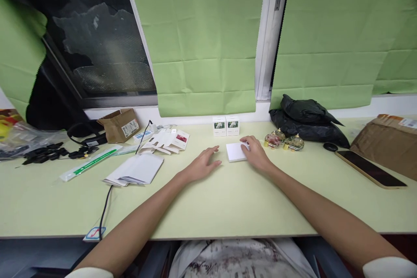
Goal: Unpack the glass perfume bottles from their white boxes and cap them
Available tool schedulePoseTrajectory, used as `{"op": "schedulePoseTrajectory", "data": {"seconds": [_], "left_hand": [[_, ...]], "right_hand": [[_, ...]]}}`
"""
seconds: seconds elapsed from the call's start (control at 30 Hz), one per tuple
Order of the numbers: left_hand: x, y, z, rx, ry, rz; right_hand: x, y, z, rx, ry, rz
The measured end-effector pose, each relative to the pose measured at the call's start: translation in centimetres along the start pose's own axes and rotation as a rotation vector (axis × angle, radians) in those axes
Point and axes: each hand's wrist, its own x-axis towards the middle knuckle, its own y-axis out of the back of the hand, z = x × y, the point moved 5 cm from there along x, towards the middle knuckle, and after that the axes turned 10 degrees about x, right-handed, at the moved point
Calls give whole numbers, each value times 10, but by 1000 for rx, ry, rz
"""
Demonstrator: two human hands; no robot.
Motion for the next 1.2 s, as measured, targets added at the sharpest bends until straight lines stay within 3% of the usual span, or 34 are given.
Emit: {"op": "schedulePoseTrajectory", "data": {"seconds": [0.13,0.23,0.4,0.47,0.63,0.73,0.8,1.03,1.2], "left_hand": [[1,-7,12,-155,-8,-13],[1,-8,25,-245,-47,-9],[-1,2,45,-329,-94,8],[-3,6,52,-344,-110,-14],[-8,8,59,-331,-137,-128],[-10,6,59,-269,-148,-137],[-9,5,58,-223,-152,-121],[-11,9,65,-181,-206,-68],[-8,19,57,-287,-96,-12]], "right_hand": [[2,9,-11,237,20,108],[5,13,-9,425,-58,162],[10,7,3,648,-250,84],[10,7,2,568,-210,36],[0,0,-12,124,136,-192],[-8,-16,-9,9,183,-357],[-9,-25,-4,-26,178,-398],[-3,-29,0,30,128,-357],[3,-11,8,72,1,-197]]}}
